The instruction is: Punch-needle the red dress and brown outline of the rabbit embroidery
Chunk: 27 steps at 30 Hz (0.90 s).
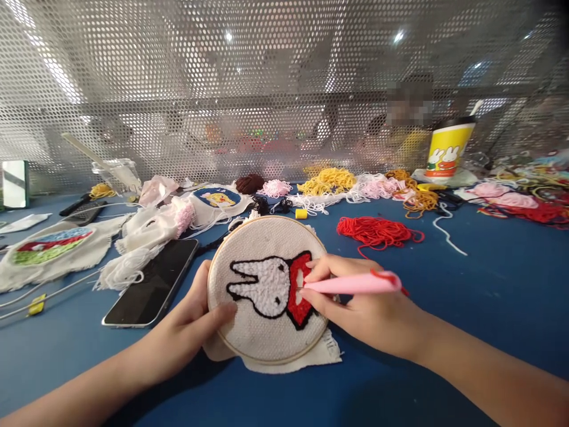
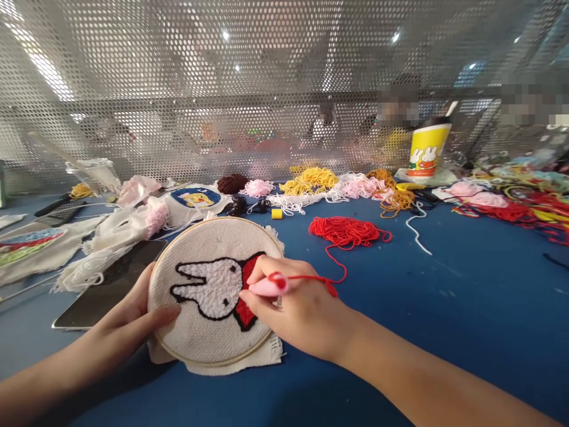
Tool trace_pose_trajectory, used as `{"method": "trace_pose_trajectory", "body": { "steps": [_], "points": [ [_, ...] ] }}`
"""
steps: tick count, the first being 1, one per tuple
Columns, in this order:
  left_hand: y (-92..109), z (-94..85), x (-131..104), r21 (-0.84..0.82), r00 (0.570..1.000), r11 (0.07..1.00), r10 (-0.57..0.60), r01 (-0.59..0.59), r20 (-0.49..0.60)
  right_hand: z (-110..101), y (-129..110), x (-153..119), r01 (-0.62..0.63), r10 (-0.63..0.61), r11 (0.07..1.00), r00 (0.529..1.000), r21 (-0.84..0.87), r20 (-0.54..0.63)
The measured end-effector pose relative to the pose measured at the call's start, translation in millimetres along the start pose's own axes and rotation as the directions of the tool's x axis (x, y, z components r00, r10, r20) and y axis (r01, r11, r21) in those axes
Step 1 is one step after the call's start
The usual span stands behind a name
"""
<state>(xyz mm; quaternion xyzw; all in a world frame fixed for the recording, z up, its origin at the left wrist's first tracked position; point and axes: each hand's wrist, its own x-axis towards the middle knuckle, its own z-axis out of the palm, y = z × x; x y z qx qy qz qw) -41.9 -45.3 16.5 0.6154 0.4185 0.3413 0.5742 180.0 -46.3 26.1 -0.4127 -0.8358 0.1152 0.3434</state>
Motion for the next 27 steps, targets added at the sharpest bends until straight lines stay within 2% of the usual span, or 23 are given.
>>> {"method": "trace_pose_trajectory", "body": {
  "steps": [2,4,6,7,11,13,17,20,23,27],
  "points": [
    [0.5,0.1,-0.9,0.023,0.999,0.999,0.031,-0.031,0.011,1.6,1.2,-0.4,0.0,-0.001,0.999,1.0,-0.037,-0.029],
    [0.8,-0.8,-2.4,0.074,0.997,0.994,0.076,-0.078,0.024,3.6,2.8,-1.8,0.102,-0.107,0.992,0.991,-0.07,-0.084],
    [1.0,-2.0,-4.2,0.154,0.993,0.981,0.112,-0.116,0.032,3.3,1.5,-3.0,0.191,-0.197,0.979,0.976,-0.069,-0.09],
    [1.3,-2.4,-5.0,0.191,0.992,0.973,0.123,-0.127,0.034,1.9,-0.7,-3.3,0.189,-0.193,0.981,0.979,-0.052,-0.072],
    [3.0,-2.0,-5.7,0.246,0.99,0.959,0.136,-0.144,0.049,-3.6,-10.6,-2.9,0.052,-0.053,0.998,0.997,0.031,0.053],
    [3.3,-1.5,-4.9,0.244,0.99,0.959,0.137,-0.143,0.044,0.9,-8.0,-3.3,0.11,-0.112,0.994,0.992,0.027,0.061],
    [2.5,-2.4,-4.1,0.251,0.988,0.956,0.146,-0.153,0.046,21.2,9.4,-5.7,0.246,-0.261,0.947,0.964,-0.208,-0.048],
    [2.9,-2.8,-5.1,0.267,0.985,0.949,0.161,-0.17,0.056,27.1,14.2,-6.2,0.273,-0.316,0.909,0.944,-0.314,-0.094],
    [4.7,-1.8,-5.8,0.255,0.986,0.952,0.16,-0.169,0.053,20.2,6.9,-5.5,0.22,-0.249,0.936,0.965,-0.276,-0.076],
    [5.2,-0.9,-2.6,0.173,0.996,0.981,0.081,-0.084,0.027,8.4,-3.0,-5.4,0.011,-0.017,0.998,0.995,-0.067,-0.096]
  ]
}}
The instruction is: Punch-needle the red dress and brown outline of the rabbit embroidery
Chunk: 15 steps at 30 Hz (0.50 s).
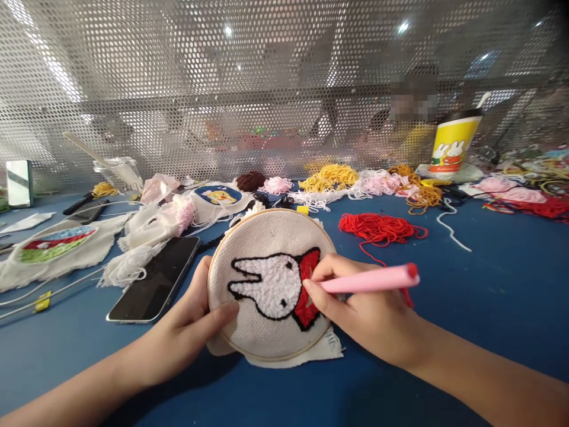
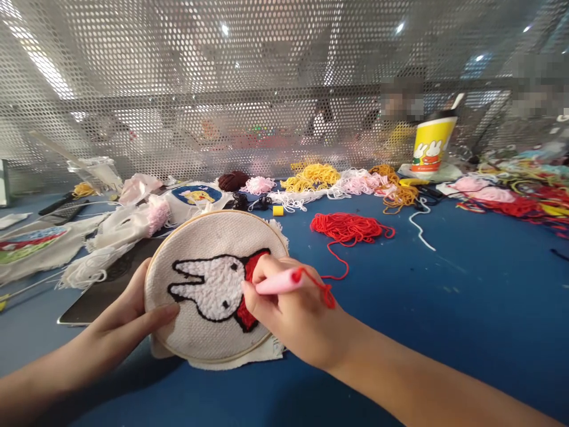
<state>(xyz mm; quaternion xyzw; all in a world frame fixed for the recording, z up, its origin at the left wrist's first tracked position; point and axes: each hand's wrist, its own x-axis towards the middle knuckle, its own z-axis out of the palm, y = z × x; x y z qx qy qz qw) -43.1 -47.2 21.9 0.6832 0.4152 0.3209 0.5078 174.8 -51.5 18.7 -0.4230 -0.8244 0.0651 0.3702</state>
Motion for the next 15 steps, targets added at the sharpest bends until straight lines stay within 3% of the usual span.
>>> {"method": "trace_pose_trajectory", "body": {
  "steps": [2,6,11,15],
  "points": [
    [-1.3,-0.1,2.3,-0.051,0.999,0.998,-0.03,0.03,-0.012,-2.6,0.1,-0.1,-0.082,0.085,0.99,0.996,0.119,-0.017],
    [-3.3,-0.2,5.0,-0.105,0.998,0.993,-0.064,0.061,-0.02,-2.9,5.7,-0.1,-0.119,0.156,0.944,0.983,0.308,-0.096],
    [-3.4,0.0,5.0,-0.151,0.997,0.985,-0.083,0.083,0.002,-2.9,9.8,1.7,-0.135,0.21,0.906,0.966,0.4,-0.151],
    [-3.8,-0.7,5.0,-0.119,0.996,0.989,-0.089,0.086,-0.013,-1.7,9.6,1.6,-0.12,0.172,0.908,0.98,0.401,-0.097]
  ]
}}
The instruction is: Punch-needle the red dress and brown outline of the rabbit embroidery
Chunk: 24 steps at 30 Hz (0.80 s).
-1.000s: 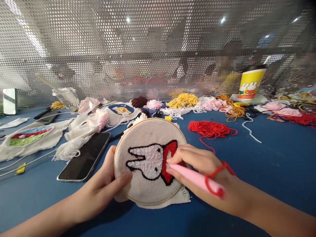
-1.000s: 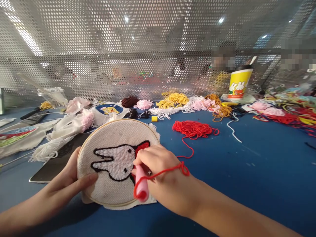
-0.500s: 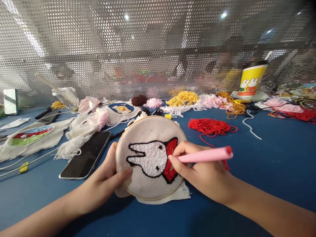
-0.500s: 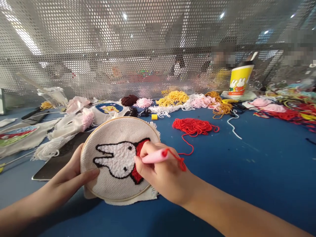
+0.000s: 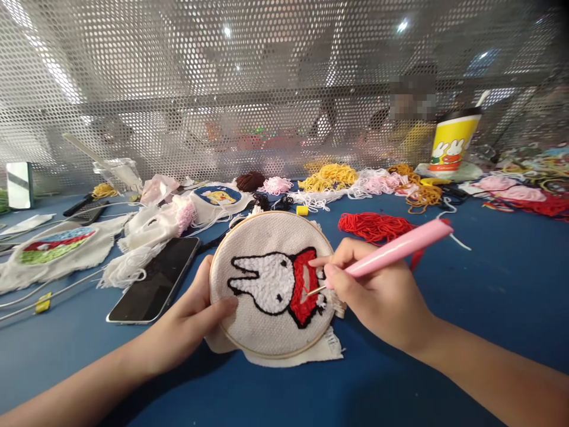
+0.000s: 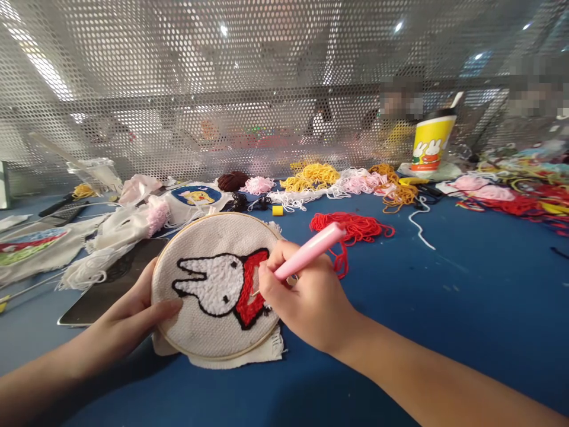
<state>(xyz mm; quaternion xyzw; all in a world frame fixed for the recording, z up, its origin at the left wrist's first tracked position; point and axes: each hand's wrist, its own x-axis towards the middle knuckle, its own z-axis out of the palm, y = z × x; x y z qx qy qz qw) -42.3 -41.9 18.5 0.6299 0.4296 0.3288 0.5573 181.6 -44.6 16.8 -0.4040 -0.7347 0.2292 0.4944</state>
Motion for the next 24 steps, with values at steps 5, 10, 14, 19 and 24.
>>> {"method": "trace_pose_trajectory", "body": {
  "steps": [5,10,14,19,24],
  "points": [
    [1.3,1.2,-0.1,-0.023,1.0,1.0,-0.01,0.011,0.01,1.2,-0.5,-2.5,0.029,-0.027,0.997,0.999,-0.076,0.035],
    [1.1,2.2,-0.6,-0.057,1.0,0.998,-0.022,0.021,-0.005,2.1,-0.4,-4.1,0.059,-0.045,0.985,0.995,-0.164,0.085],
    [1.0,2.0,-1.5,-0.037,1.0,0.999,-0.024,0.024,-0.004,2.9,-1.6,-2.0,0.162,-0.137,0.959,0.984,-0.233,0.118],
    [1.6,1.8,-2.3,-0.022,1.0,1.0,-0.014,0.014,0.009,1.9,-4.3,-0.1,0.163,-0.116,0.958,0.973,-0.237,0.199],
    [1.7,1.7,-3.0,0.003,1.0,1.0,-0.001,0.001,0.004,-0.3,-7.7,-2.6,0.156,-0.099,0.961,0.965,-0.227,0.244]
  ]
}}
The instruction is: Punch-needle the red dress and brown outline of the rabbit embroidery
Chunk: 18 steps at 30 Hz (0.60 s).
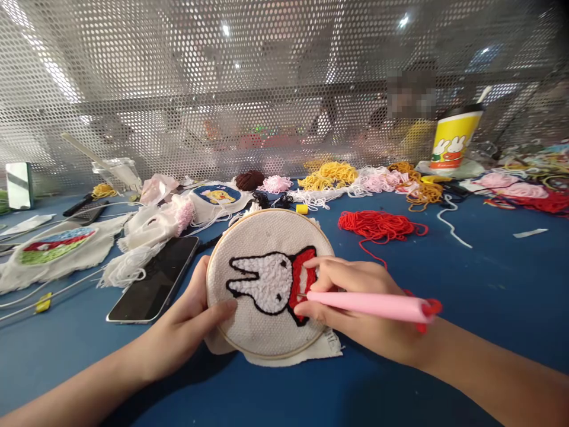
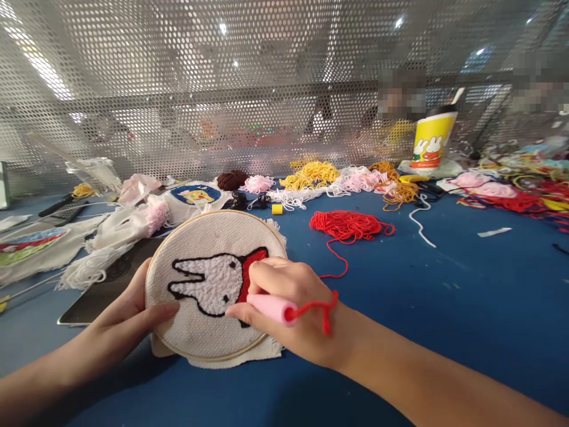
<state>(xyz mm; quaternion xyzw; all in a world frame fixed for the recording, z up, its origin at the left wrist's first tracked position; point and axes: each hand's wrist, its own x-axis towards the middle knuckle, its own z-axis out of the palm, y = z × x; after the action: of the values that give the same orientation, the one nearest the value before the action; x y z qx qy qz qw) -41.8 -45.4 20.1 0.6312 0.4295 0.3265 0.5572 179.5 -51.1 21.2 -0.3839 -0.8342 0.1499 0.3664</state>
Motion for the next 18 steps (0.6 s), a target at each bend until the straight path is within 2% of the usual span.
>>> {"method": "trace_pose_trajectory", "body": {
  "steps": [5,8,10,14,18],
  "points": [
    [0.0,0.6,0.3,-0.04,1.0,0.999,-0.023,0.023,0.009,-7.5,-4.6,2.8,-0.108,0.102,0.994,0.982,0.031,0.161],
    [0.0,1.2,0.6,-0.056,1.0,0.998,-0.013,0.014,0.019,-9.4,-3.9,4.2,-0.133,0.12,0.99,0.972,0.051,0.202],
    [-0.1,1.3,0.7,-0.064,1.0,0.998,-0.01,0.012,0.024,-7.9,-2.7,3.9,-0.104,0.095,0.993,0.984,0.053,0.153],
    [0.5,1.2,-0.3,-0.02,1.0,1.0,0.007,-0.007,0.011,-2.8,-1.8,3.2,0.049,-0.049,0.998,0.999,-0.028,-0.003],
    [1.0,0.8,-2.0,0.016,1.0,1.0,0.019,-0.02,0.006,1.3,0.6,4.5,0.107,-0.104,0.99,0.994,-0.089,0.035]
  ]
}}
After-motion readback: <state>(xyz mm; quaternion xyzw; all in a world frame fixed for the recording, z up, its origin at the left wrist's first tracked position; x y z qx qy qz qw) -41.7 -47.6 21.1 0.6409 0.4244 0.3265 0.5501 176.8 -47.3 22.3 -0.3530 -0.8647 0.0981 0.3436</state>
